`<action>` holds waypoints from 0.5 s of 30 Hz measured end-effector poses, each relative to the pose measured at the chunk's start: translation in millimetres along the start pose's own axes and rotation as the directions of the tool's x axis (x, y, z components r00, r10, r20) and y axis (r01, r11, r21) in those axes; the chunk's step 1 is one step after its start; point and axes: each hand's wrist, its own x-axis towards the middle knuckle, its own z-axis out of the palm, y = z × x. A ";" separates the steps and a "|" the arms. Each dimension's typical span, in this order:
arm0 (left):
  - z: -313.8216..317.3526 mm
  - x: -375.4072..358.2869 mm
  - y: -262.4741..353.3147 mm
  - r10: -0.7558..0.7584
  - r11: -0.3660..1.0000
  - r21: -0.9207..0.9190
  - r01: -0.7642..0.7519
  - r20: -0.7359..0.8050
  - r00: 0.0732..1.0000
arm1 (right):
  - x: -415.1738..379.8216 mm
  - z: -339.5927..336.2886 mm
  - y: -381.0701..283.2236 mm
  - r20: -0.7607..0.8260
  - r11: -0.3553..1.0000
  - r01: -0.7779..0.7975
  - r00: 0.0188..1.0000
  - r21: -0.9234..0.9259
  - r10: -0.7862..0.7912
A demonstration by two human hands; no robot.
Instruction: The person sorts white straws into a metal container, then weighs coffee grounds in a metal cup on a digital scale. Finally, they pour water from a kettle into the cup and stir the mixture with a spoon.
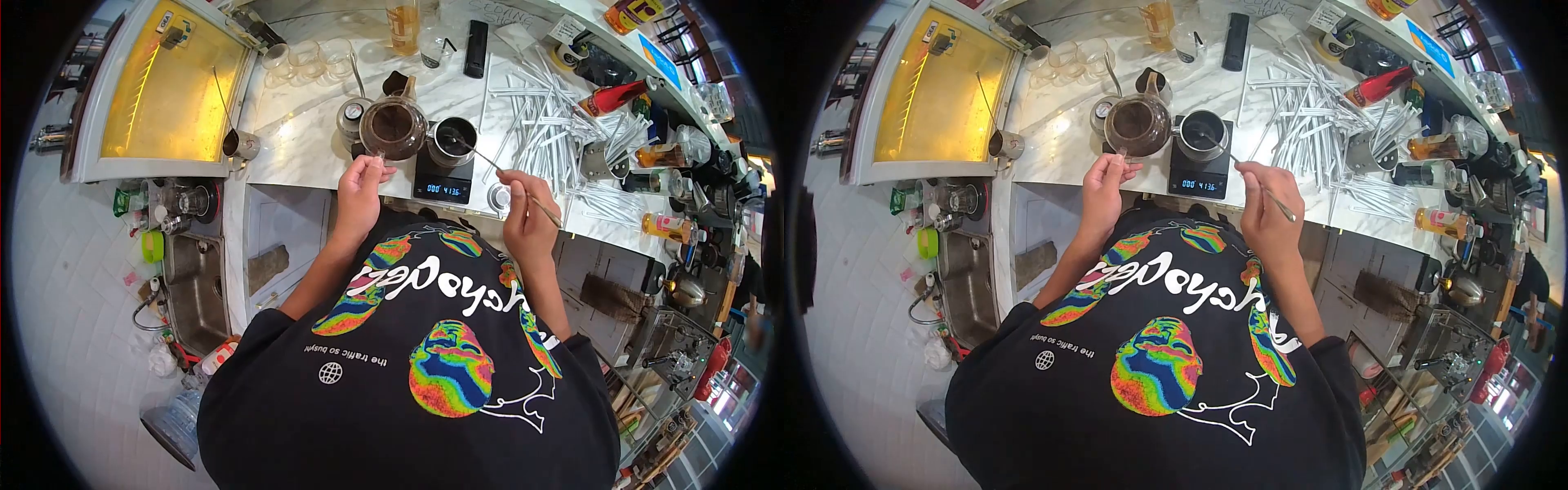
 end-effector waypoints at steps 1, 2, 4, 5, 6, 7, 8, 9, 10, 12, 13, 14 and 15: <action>0.3 0.2 1.0 0.003 1.000 0.000 -0.003 -0.002 1.000 | 0.1 3.1 3.2 -0.015 1.000 -0.022 1.000 0.004 0.022; -0.1 0.8 0.0 0.011 1.000 -0.012 -0.012 -0.006 1.000 | 1.5 5.8 5.5 -0.031 0.999 -0.043 0.999 0.010 0.043; -0.2 1.9 -3.6 0.028 0.999 -0.037 -0.028 -0.009 1.000 | 3.8 3.1 7.1 -0.069 1.000 0.017 0.997 -0.001 -0.017; 0.4 2.5 -1.4 0.030 0.999 -0.032 -0.031 -0.013 0.999 | 3.7 -1.0 4.9 -0.062 1.000 0.026 0.998 -0.001 -0.026; 1.3 2.0 1.8 0.031 0.999 -0.029 -0.031 -0.016 0.999 | 2.2 -4.3 3.2 -0.053 0.999 0.034 0.998 -0.001 -0.034; 1.8 1.3 3.4 0.030 0.999 -0.024 -0.031 -0.020 0.999 | 0.0 -3.9 1.9 -0.032 0.999 0.035 0.999 0.005 -0.035; 1.4 1.6 3.4 0.031 0.999 -0.012 -0.031 -0.016 0.999 | 0.4 -2.1 1.2 -0.023 0.999 0.035 0.999 -0.001 -0.035; 0.5 2.3 3.2 0.033 0.999 0.002 -0.033 -0.012 0.999 | 2.2 0.6 1.2 -0.014 0.999 0.034 0.999 -0.006 -0.034; -0.4 2.6 3.1 0.033 0.999 0.016 -0.033 -0.010 0.999 | 3.9 3.0 2.0 -0.004 0.999 0.033 0.999 -0.009 -0.033; 0.0 2.2 3.2 0.039 0.999 0.008 -0.039 -0.018 0.999 | 4.6 3.7 7.2 -0.046 1.000 0.029 0.999 -0.011 -0.029; -0.3 2.5 3.5 0.042 0.999 0.004 -0.042 -0.023 0.999 | 3.9 2.4 10.7 -0.069 1.000 0.025 0.997 -0.011 -0.025; -0.9 2.6 3.6 0.041 0.999 -0.001 -0.041 -0.026 0.999 | 3.3 0.7 13.3 -0.091 1.000 0.020 0.996 -0.012 -0.021; -1.0 2.5 3.4 0.039 0.999 -0.007 -0.039 -0.028 0.999 | 1.5 -3.7 12.1 -0.078 1.000 0.025 0.997 -0.014 -0.026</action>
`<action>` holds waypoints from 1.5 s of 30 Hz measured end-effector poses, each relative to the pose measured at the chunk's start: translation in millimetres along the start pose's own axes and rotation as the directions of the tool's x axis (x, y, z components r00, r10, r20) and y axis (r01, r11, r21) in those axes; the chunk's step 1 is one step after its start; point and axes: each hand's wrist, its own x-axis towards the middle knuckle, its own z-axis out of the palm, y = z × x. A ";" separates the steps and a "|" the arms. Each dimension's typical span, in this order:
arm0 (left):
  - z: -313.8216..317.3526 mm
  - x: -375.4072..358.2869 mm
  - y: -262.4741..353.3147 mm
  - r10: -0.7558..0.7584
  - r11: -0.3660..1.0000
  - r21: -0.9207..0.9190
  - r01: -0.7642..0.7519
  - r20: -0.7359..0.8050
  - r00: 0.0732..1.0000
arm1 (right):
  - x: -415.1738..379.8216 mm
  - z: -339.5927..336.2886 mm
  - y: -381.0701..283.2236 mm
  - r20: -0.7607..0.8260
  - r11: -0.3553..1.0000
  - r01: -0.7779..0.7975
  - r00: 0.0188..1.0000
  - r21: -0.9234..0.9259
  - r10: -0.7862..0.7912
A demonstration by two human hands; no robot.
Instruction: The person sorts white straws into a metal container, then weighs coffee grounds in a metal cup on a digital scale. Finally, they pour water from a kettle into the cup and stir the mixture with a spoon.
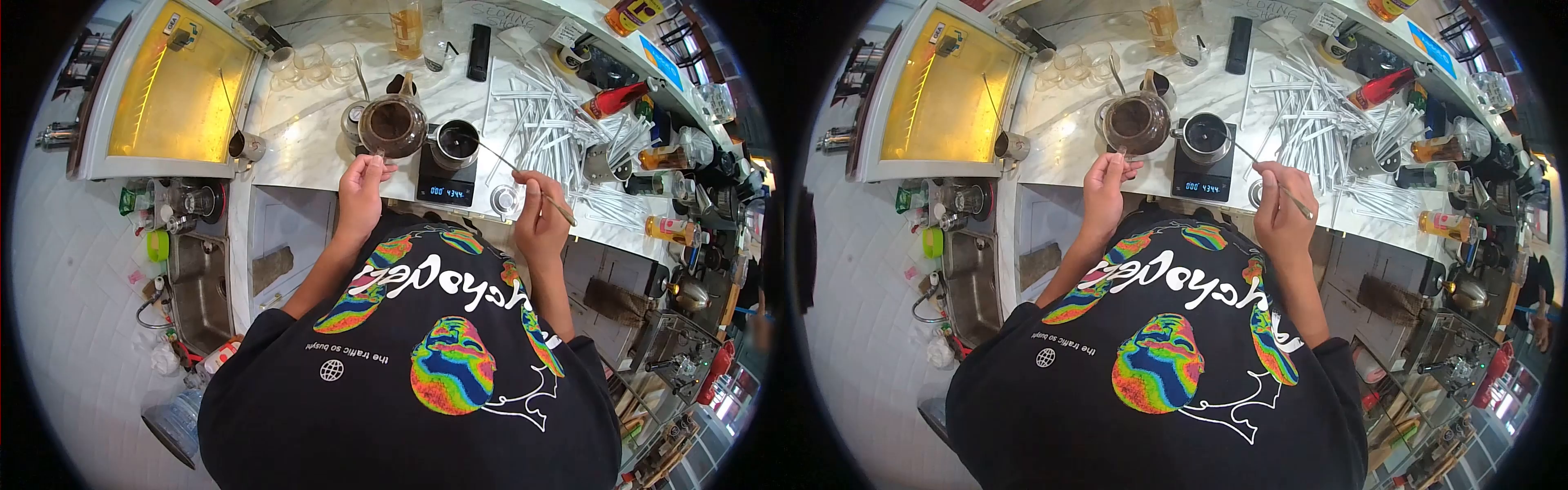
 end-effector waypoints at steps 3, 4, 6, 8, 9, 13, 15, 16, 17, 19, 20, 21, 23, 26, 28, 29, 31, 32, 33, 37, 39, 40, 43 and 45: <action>-1.1 0.3 -1.4 0.001 1.000 0.002 -0.001 0.002 1.000 | -1.2 1.5 -4.6 0.042 0.998 0.042 0.998 0.042 -0.043; -1.6 0.3 -2.1 0.004 1.000 0.006 -0.004 0.003 1.000 | 1.1 2.5 -9.0 0.072 0.999 0.030 0.997 0.023 -0.031; -2.4 0.1 -3.5 -0.006 1.000 0.008 0.006 -0.004 1.000 | 2.5 5.1 -6.0 0.045 1.000 -0.010 0.999 0.012 0.009; -5.5 0.4 -5.0 -0.014 1.000 0.005 0.014 -0.013 1.000 | 2.0 6.1 0.3 -0.001 1.000 -0.008 1.000 0.000 0.008; -6.5 0.5 -6.7 -0.018 1.000 -0.002 0.018 -0.014 1.000 | 0.5 4.2 1.2 0.002 1.000 -0.022 1.000 0.012 0.022; -2.5 -0.9 -1.9 -0.023 1.000 0.000 0.023 -0.013 1.000 | -2.9 0.6 -3.8 0.036 0.999 -0.007 0.999 0.031 0.006; -1.4 -0.9 -3.0 -0.027 1.000 -0.003 0.027 -0.009 1.000 | -0.6 3.8 -7.8 0.081 1.000 -0.023 0.996 0.015 0.022; -1.3 -0.4 -3.0 -0.027 1.000 -0.003 0.027 -0.009 1.000 | 1.0 6.3 -6.6 0.057 1.000 -0.018 0.998 0.002 0.018; -1.2 -0.2 -2.8 -0.026 1.000 -0.005 0.025 -0.008 1.000 | 0.7 6.4 -3.9 0.034 1.000 -0.023 0.999 0.011 0.022; -0.7 0.0 -2.5 -0.023 1.000 -0.010 0.023 -0.005 1.000 | 0.0 3.4 2.7 -0.012 0.999 -0.032 0.999 0.025 0.032; -1.0 0.8 -2.7 -0.022 1.000 -0.007 0.022 -0.006 1.000 | -1.0 -1.6 -2.2 0.007 0.996 -0.084 0.996 0.027 0.083; -1.4 1.3 -3.3 -0.022 1.000 -0.004 0.022 -0.006 1.000 | -0.5 -1.4 -2.8 0.012 0.998 -0.048 0.999 0.032 0.047; -1.3 1.7 -4.6 -0.023 1.000 -0.003 0.023 -0.002 1.000 | -0.3 0.3 -4.5 0.021 0.999 0.022 1.000 0.043 -0.023; -1.9 2.8 -4.7 -0.022 1.000 -0.002 0.022 0.001 1.000 | 2.4 5.0 -3.6 0.031 1.000 -0.006 0.999 0.009 0.006; -1.3 2.8 -4.3 -0.027 1.000 0.001 0.027 -0.001 1.000 | 4.1 5.2 -1.1 0.021 1.000 -0.026 0.999 0.000 0.026; -1.8 3.0 -4.3 -0.024 1.000 -0.001 0.024 -0.001 1.000 | 2.5 3.5 -0.4 0.018 0.999 -0.046 0.999 0.017 0.045; -1.9 2.6 -5.1 -0.019 1.000 -0.007 0.019 -0.001 1.000 | -2.8 -0.4 -0.8 0.014 0.995 -0.085 0.996 0.049 0.085; -1.8 2.4 -5.0 -0.015 1.000 -0.001 0.015 -0.003 1.000 | -2.0 0.1 -2.3 0.019 0.999 -0.019 1.000 0.039 0.018; -1.5 2.8 -4.6 -0.011 1.000 0.004 0.011 -0.005 1.000 | -2.1 1.8 -2.7 0.025 0.999 -0.030 0.999 0.039 0.029; -0.8 5.4 -5.0 -0.009 1.000 0.000 0.009 0.000 1.000 | 0.7 5.6 0.9 0.009 0.998 -0.056 0.998 0.031 0.056; -0.2 5.8 -1.5 -0.003 1.000 -0.004 0.003 -0.003 1.000 | -0.2 -0.9 -1.2 -0.002 0.995 -0.095 0.995 0.022 0.095; 1.1 5.4 -0.8 -0.002 1.000 -0.007 0.002 -0.001 1.000 | -2.1 -0.6 0.2 -0.016 0.997 -0.055 0.998 0.047 0.055; 0.7 6.8 -1.3 0.007 1.000 0.000 -0.007 0.013 1.000 | 0.5 -1.5 -6.8 0.116 0.999 0.009 0.993 -0.036 -0.004; 1.8 6.8 -2.0 0.002 1.000 0.006 -0.002 0.008 1.000 | 1.4 5.0 -5.3 0.050 0.999 -0.052 0.997 0.017 0.051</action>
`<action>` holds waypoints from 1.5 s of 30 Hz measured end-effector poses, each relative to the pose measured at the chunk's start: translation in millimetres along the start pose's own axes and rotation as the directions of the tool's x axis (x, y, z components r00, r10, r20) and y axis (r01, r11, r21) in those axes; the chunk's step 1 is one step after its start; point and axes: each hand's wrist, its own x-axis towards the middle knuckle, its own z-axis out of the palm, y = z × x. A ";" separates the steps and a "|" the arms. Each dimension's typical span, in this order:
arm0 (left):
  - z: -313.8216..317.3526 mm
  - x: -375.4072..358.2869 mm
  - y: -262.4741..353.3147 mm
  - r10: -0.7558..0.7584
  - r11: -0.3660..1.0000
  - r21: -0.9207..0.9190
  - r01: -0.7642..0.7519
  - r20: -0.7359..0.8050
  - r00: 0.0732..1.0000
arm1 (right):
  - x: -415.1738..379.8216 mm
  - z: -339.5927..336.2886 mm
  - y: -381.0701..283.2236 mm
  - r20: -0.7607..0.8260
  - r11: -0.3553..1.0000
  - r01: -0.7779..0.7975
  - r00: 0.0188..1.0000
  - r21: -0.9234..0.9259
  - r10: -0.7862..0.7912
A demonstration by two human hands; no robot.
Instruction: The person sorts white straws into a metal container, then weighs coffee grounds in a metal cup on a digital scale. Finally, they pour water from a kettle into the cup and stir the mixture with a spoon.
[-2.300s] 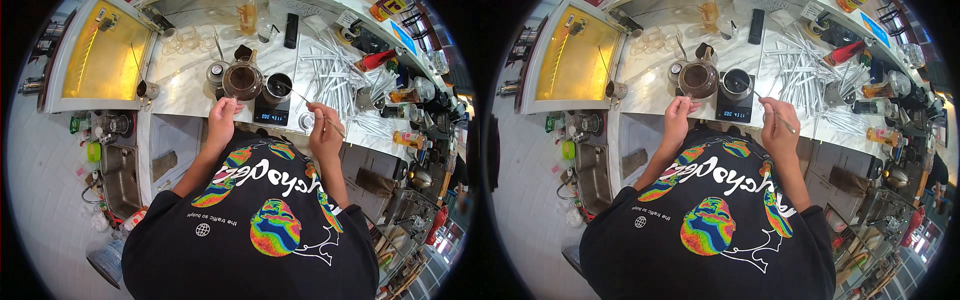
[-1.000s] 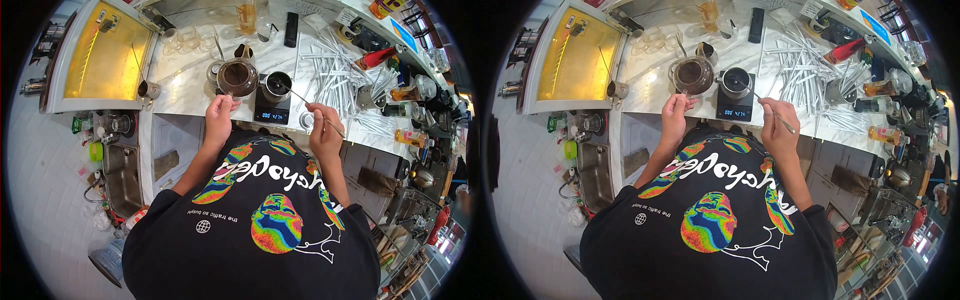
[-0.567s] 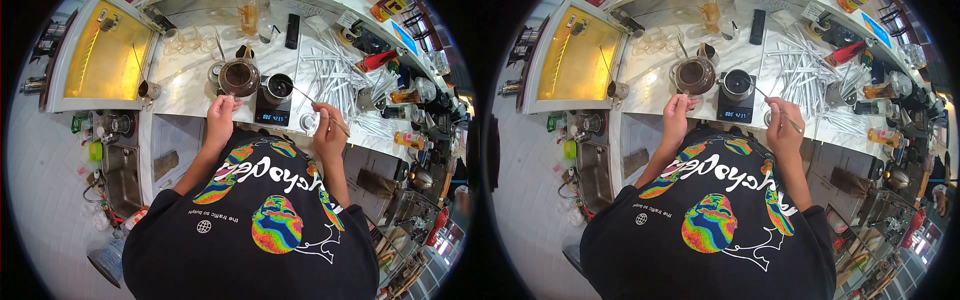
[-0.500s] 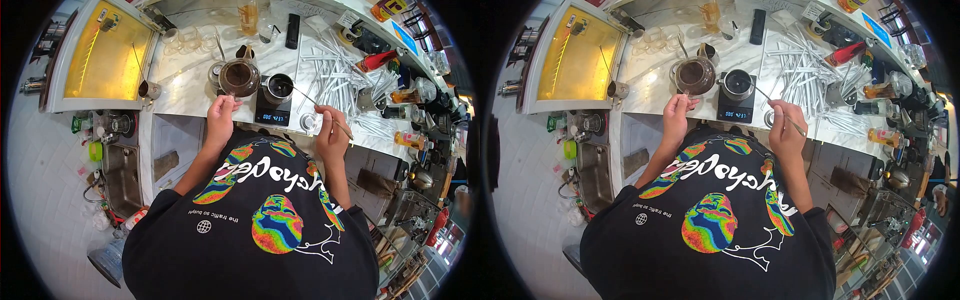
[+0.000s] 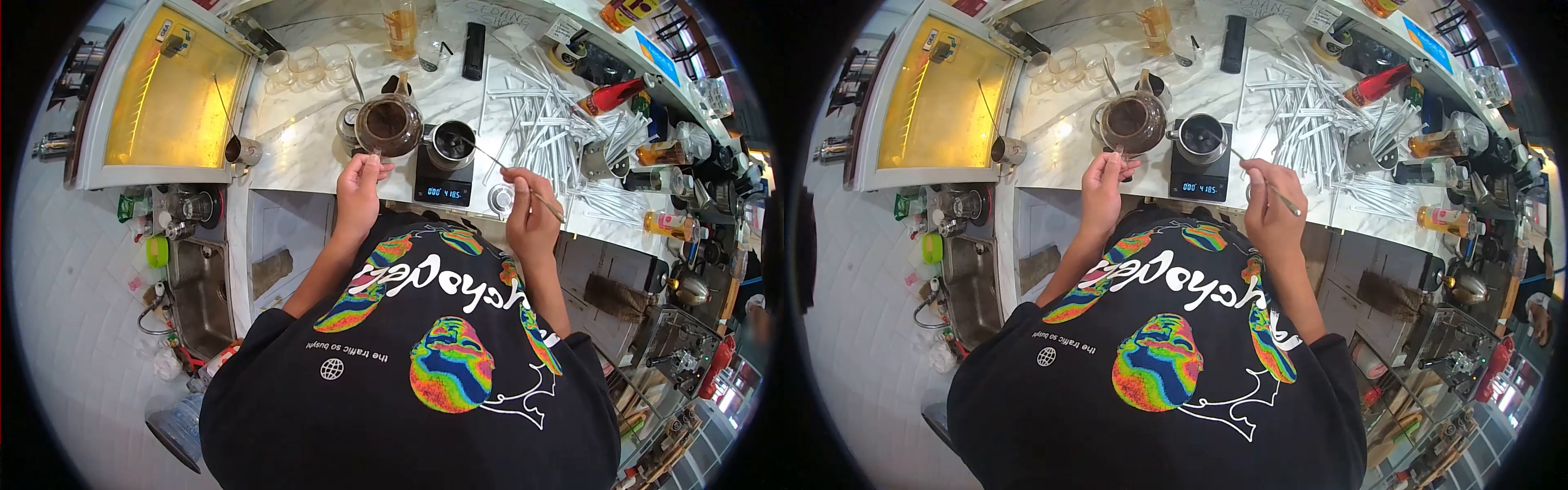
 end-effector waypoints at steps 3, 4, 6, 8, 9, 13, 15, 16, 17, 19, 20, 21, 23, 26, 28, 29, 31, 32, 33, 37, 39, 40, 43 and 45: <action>-0.9 0.5 1.0 -0.002 1.000 -0.011 0.002 -0.004 1.000 | -0.8 -3.9 6.9 -0.066 1.000 -0.006 0.998 -0.002 0.005; -0.2 -0.3 0.8 -0.004 1.000 -0.021 0.004 -0.001 1.000 | -1.2 -4.0 6.4 -0.055 1.000 0.018 0.998 0.007 -0.018; 1.2 -1.2 4.2 -0.005 1.000 -0.022 0.005 -0.009 1.000 | -2.4 -5.3 3.2 -0.034 0.998 0.062 0.998 0.021 -0.061; 3.5 -1.6 6.4 -0.010 1.000 -0.028 0.009 -0.014 1.000 | -0.8 -4.2 1.4 -0.003 0.999 0.029 1.000 0.016 -0.028; 4.3 -1.9 6.9 -0.013 0.999 -0.031 0.013 -0.018 1.000 | 0.6 -1.4 4.5 -0.017 0.999 0.031 0.999 0.012 -0.031; 1.4 -2.8 1.8 0.008 0.999 -0.036 -0.008 -0.022 1.000 | -2.5 -4.4 6.1 -0.041 0.999 -0.008 0.999 0.031 0.009; 0.6 -4.6 2.1 -0.008 1.000 -0.012 0.008 -0.014 1.000 | -3.9 -5.8 6.7 -0.028 0.998 0.054 0.998 0.021 -0.053; -0.1 -6.0 1.9 -0.018 1.000 0.000 0.018 -0.010 1.000 | -3.3 -5.3 5.2 -0.011 0.999 0.049 0.999 0.016 -0.049; -0.3 -6.9 1.6 -0.018 1.000 0.004 0.018 -0.010 1.000 | -2.8 -4.2 2.2 0.006 0.999 0.044 0.999 0.012 -0.044; -1.0 -8.4 1.3 -0.018 1.000 0.013 0.018 -0.012 1.000 | -1.0 -1.1 6.6 -0.005 0.996 0.088 0.996 -0.003 -0.088; -1.2 -9.7 0.3 -0.017 1.000 0.006 0.018 -0.013 1.000 | -3.3 -1.8 10.0 -0.028 0.998 0.069 0.997 0.002 -0.069; -1.5 -10.9 -1.1 -0.016 1.000 0.000 0.016 -0.015 1.000 | -4.9 -2.5 13.3 -0.052 0.999 0.052 0.997 0.007 -0.051; -2.8 -12.1 -2.7 -0.014 1.000 -0.009 0.014 -0.018 1.000 | -7.4 -8.8 11.6 -0.062 1.000 0.008 0.998 0.012 -0.007; -3.6 -16.9 -3.3 -0.031 1.000 -0.005 0.031 -0.020 0.999 | -10.4 -8.1 6.7 -0.018 0.993 0.121 0.992 0.002 -0.121; -4.1 -19.3 -0.5 -0.042 0.999 0.014 0.042 -0.024 0.999 | -8.9 -4.0 3.6 0.005 0.995 0.100 0.995 -0.002 -0.100; -3.9 -20.8 -0.7 -0.037 0.999 0.005 0.037 -0.025 0.999 | -7.4 -1.2 4.8 -0.005 0.996 0.093 0.996 -0.011 -0.093; -5.3 -22.4 -0.9 -0.025 1.000 -0.009 0.025 -0.029 0.999 | -5.8 -0.4 5.2 -0.031 0.997 0.067 0.997 -0.033 -0.068; -7.0 -22.7 -1.9 -0.023 1.000 -0.009 0.022 -0.031 0.999 | -7.2 -2.4 6.6 -0.039 0.998 0.063 0.997 -0.020 -0.064; -8.1 -23.3 -3.7 -0.021 1.000 -0.011 0.021 -0.031 0.999 | -9.4 -5.0 8.1 -0.047 0.998 0.059 0.997 -0.010 -0.059; -11.6 -26.9 -3.8 -0.051 0.998 0.027 0.052 -0.023 0.998 | -14.9 -5.1 -1.4 0.009 0.998 0.055 0.998 -0.033 -0.055; -11.4 -28.3 -4.9 -0.049 0.999 0.008 0.050 -0.017 0.999 | -12.0 0.1 1.2 -0.002 0.995 0.078 0.997 -0.059 -0.079; -12.3 -28.5 -4.6 -0.047 0.999 0.000 0.047 -0.017 0.999 | -11.9 1.6 4.0 -0.033 0.996 0.071 0.997 -0.051 -0.073; -12.5 -29.4 -3.1 -0.042 0.999 -0.006 0.042 -0.019 0.999 | -14.4 -3.8 12.2 -0.086 0.999 0.022 0.996 -0.027 -0.024; -13.5 -30.3 0.0 -0.044 0.999 -0.010 0.044 -0.016 0.999 | -14.9 -5.4 7.3 -0.055 0.998 0.055 0.997 -0.023 -0.057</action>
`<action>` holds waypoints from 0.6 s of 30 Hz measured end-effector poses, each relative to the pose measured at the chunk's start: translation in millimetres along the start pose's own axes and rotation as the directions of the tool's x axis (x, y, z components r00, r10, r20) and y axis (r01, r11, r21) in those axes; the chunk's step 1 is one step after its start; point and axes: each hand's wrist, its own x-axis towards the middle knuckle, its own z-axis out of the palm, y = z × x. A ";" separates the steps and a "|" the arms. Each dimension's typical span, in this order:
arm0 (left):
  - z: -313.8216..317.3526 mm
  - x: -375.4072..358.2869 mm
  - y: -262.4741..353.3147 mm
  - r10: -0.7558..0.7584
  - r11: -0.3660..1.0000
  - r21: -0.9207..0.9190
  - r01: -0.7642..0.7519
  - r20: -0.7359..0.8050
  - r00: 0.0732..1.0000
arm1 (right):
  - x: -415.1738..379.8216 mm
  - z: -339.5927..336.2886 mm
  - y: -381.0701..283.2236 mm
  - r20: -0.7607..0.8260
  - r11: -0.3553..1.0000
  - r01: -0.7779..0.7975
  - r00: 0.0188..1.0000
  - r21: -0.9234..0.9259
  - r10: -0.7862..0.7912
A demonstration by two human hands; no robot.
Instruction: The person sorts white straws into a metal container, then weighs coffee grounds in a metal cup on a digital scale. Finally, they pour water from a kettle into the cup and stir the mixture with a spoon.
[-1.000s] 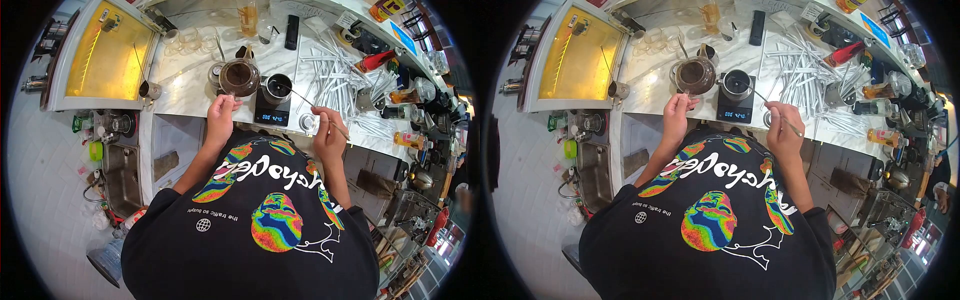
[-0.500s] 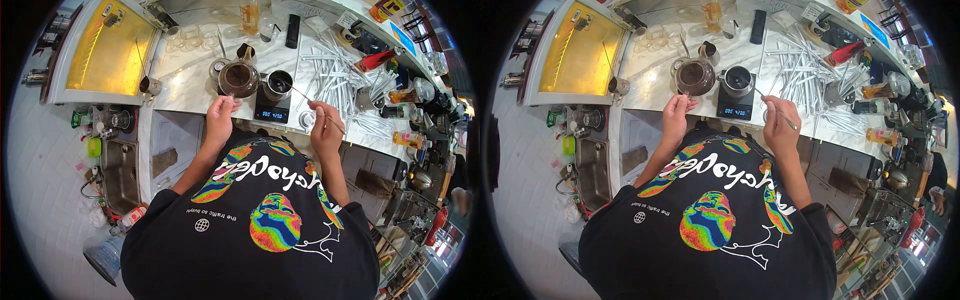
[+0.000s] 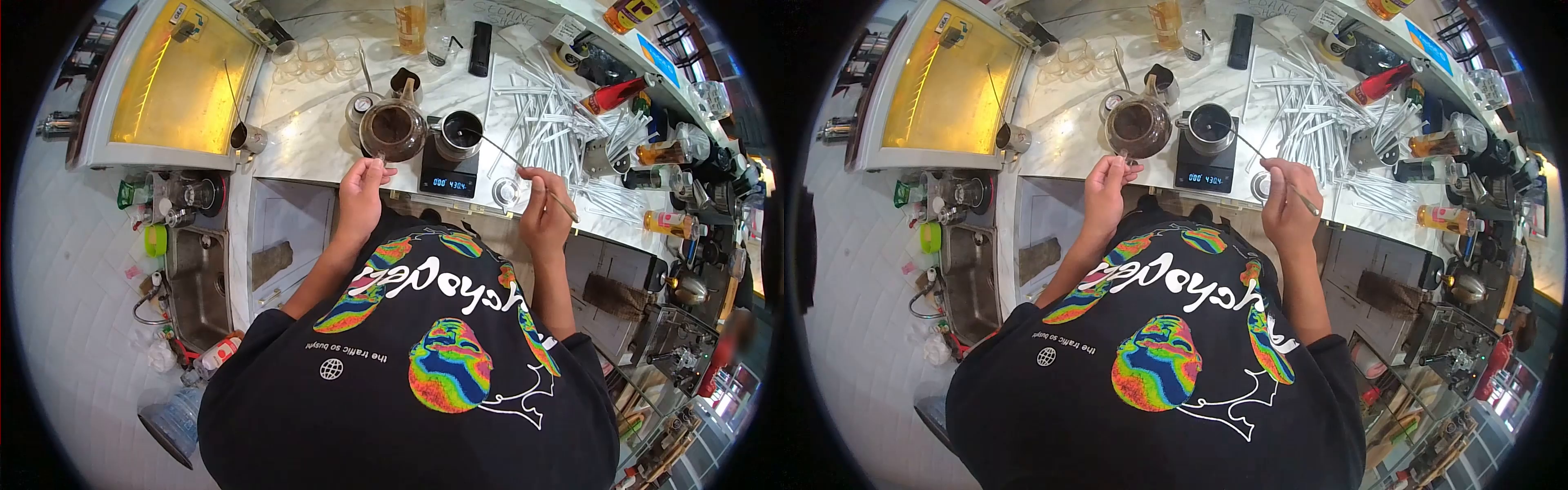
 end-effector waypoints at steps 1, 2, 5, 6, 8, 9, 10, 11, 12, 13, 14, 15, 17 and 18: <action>0.0 -0.8 0.5 -0.002 1.000 -0.004 0.002 0.002 1.000 | -0.2 -0.6 -2.1 0.016 1.000 0.016 1.000 0.002 -0.016; -0.2 -1.3 -0.4 -0.004 1.000 -0.001 0.004 0.003 1.000 | -1.0 3.7 -0.3 0.034 1.000 0.009 0.999 0.026 -0.010; -3.0 -1.7 -2.5 0.003 1.000 -0.009 -0.003 -0.007 1.000 | 4.9 9.1 1.0 0.030 1.000 0.002 1.000 0.004 -0.003; -3.1 -2.5 -4.7 0.011 1.000 -0.027 -0.012 -0.015 1.000 | 4.8 9.5 2.1 0.012 1.000 -0.014 1.000 0.020 0.014; -4.3 -3.9 -5.8 0.014 0.999 -0.046 -0.015 -0.028 1.000 | 2.7 5.7 7.5 -0.021 0.998 -0.046 0.999 0.049 0.047; -5.0 -5.0 -5.4 0.008 0.999 -0.045 -0.010 -0.032 0.999 | 1.5 4.0 7.8 -0.036 0.996 -0.063 0.997 0.063 0.065; -5.6 -6.1 -5.6 0.002 0.999 -0.045 -0.004 -0.035 0.999 | -0.2 2.9 6.0 -0.020 0.999 -0.037 0.999 0.032 0.037; -6.5 -6.2 -6.2 0.002 0.999 -0.036 -0.003 -0.035 0.999 | 1.4 3.4 2.7 0.018 1.000 -0.013 1.000 0.000 0.013; -8.0 -5.7 -7.0 0.003 1.000 -0.026 -0.003 -0.034 0.999 | 3.1 4.4 -0.5 0.056 0.999 0.011 0.998 -0.032 -0.009; -8.8 -5.8 -7.6 0.002 1.000 -0.016 -0.003 -0.032 0.999 | 3.8 5.2 -1.6 0.094 0.997 0.035 0.995 -0.062 -0.029; -8.8 -6.6 -7.1 -0.004 0.999 -0.035 0.002 -0.035 0.999 | 5.3 8.0 0.8 0.089 0.998 0.032 0.996 -0.063 -0.026; -8.6 -6.3 -5.5 -0.008 0.999 -0.053 0.006 -0.037 0.999 | 5.7 7.6 0.4 0.059 0.999 0.007 0.998 -0.050 -0.004; -9.1 -3.9 -3.5 -0.008 0.997 -0.079 0.005 -0.045 0.999 | 7.7 4.6 -0.1 -0.002 0.999 -0.038 0.999 -0.023 0.038; -9.1 -2.6 -3.4 -0.007 0.996 -0.089 0.003 -0.051 0.999 | 4.6 3.1 1.7 -0.022 0.998 -0.067 0.998 -0.010 0.066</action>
